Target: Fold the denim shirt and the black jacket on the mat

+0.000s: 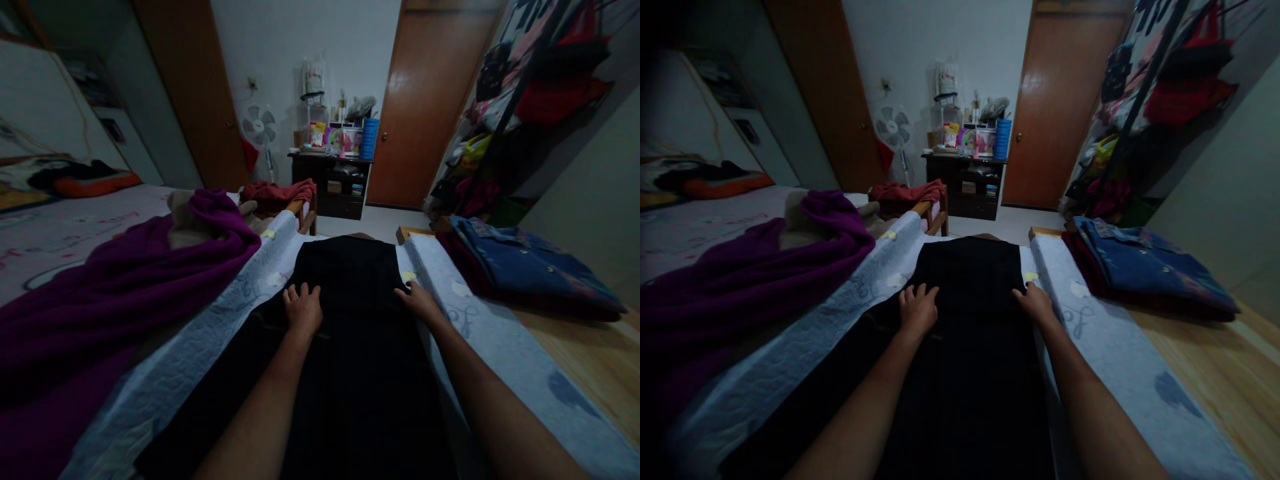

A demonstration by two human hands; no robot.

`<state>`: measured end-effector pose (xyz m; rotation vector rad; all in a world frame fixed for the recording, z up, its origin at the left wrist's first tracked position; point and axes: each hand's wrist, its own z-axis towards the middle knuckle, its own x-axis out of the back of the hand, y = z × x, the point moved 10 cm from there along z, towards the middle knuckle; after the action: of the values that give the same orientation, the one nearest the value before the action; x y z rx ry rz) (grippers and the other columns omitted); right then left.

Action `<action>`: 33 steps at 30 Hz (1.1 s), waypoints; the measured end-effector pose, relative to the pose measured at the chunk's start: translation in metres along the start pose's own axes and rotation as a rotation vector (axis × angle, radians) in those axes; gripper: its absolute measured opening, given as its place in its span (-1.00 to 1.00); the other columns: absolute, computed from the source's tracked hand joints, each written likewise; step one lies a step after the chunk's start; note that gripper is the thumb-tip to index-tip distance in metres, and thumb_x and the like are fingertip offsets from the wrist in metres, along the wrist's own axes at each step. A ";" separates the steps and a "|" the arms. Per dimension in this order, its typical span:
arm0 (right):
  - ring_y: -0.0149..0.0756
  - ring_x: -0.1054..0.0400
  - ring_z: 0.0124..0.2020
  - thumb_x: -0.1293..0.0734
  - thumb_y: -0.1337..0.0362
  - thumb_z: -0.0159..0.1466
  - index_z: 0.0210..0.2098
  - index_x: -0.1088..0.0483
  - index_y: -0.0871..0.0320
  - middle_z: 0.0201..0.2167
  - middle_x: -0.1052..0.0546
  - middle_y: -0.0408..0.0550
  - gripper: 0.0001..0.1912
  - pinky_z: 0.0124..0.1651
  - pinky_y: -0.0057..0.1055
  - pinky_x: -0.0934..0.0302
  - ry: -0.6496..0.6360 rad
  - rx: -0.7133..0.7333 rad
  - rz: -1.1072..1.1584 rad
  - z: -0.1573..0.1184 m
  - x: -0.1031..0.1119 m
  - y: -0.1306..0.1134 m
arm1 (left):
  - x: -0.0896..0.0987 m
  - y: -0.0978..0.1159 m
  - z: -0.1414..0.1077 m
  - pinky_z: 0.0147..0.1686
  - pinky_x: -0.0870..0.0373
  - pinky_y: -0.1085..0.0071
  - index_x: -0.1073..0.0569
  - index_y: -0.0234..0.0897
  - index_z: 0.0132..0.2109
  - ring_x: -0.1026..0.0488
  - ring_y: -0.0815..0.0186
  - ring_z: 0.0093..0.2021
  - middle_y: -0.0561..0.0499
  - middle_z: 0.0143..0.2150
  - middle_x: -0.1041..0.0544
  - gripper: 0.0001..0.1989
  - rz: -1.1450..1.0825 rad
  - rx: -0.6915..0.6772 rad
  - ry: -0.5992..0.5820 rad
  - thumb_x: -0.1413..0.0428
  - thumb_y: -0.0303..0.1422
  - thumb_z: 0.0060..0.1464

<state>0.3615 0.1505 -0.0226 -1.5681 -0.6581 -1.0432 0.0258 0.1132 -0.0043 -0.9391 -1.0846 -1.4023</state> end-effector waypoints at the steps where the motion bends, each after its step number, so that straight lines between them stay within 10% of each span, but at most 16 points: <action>1: -0.02 -0.41 -0.09 -0.37 0.10 0.12 -0.18 -0.45 0.26 -0.22 -0.54 0.20 -0.62 -0.12 -0.28 -0.23 -0.017 -0.020 0.059 0.001 0.002 0.003 | -0.001 0.000 0.000 0.18 0.05 -0.04 -0.42 -0.09 0.10 -0.14 -0.10 0.19 -0.11 0.14 -0.36 -0.58 0.002 0.002 -0.001 -0.01 -0.40 0.08; 5: -0.19 -0.43 -0.38 -0.42 0.31 -0.02 -0.54 -0.40 0.20 -0.60 -0.47 -0.04 -0.89 -0.35 -0.40 -0.24 -0.134 -0.087 0.321 -0.004 0.006 0.008 | -0.006 0.000 -0.001 0.19 0.07 -0.05 -0.37 -0.12 0.15 -0.13 -0.08 0.21 -0.13 0.17 -0.34 -0.55 0.002 0.018 -0.023 0.03 -0.41 0.11; 11: -0.37 -0.37 -0.54 -0.27 0.35 0.08 -0.36 -0.34 0.17 -0.56 -0.44 -0.16 -0.91 -0.49 -0.47 -0.26 -0.132 -0.089 0.701 -0.032 0.031 -0.006 | -0.005 -0.007 -0.003 0.18 0.02 -0.08 -0.28 -0.13 0.21 -0.10 -0.04 0.26 -0.12 0.26 -0.26 -0.51 0.004 0.001 -0.196 0.09 -0.45 0.13; 15: -0.38 -0.34 -0.57 -0.31 0.39 0.06 -0.33 -0.31 0.14 -0.54 -0.43 -0.16 -0.85 -0.55 -0.46 -0.27 -0.048 -0.203 1.156 -0.049 0.050 -0.005 | 0.036 -0.047 -0.012 0.17 0.01 -0.14 -0.22 -0.11 0.22 -0.05 -0.04 0.29 -0.15 0.29 -0.21 -0.48 0.094 0.079 -0.183 0.02 -0.43 0.09; 23: -0.37 -0.35 -0.56 -0.32 0.45 0.08 -0.34 -0.32 0.16 -0.53 -0.44 -0.14 -0.85 -0.58 -0.46 -0.30 0.066 -0.220 1.186 -0.060 0.075 -0.006 | 0.060 -0.108 -0.049 -0.12 -0.38 0.20 -0.36 -0.22 0.03 -0.44 0.04 0.02 -0.20 0.06 -0.47 -0.67 0.085 0.150 -0.551 -0.02 -0.34 0.09; 33: -0.37 -0.38 -0.53 -0.30 0.47 0.10 -0.34 -0.32 0.15 -0.50 -0.46 -0.15 -0.85 -0.45 -0.39 -0.40 0.199 -0.221 1.372 -0.054 0.106 0.042 | 0.088 -0.036 -0.066 -0.09 -0.33 0.45 -0.33 -0.24 0.09 -0.45 0.22 0.01 -0.09 0.05 -0.49 -0.52 -0.095 -0.159 -0.537 -0.09 -0.52 -0.04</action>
<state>0.4306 0.0759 0.0520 -1.5767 0.6801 -0.1861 -0.0179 0.0254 0.0578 -1.4490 -1.4397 -1.3610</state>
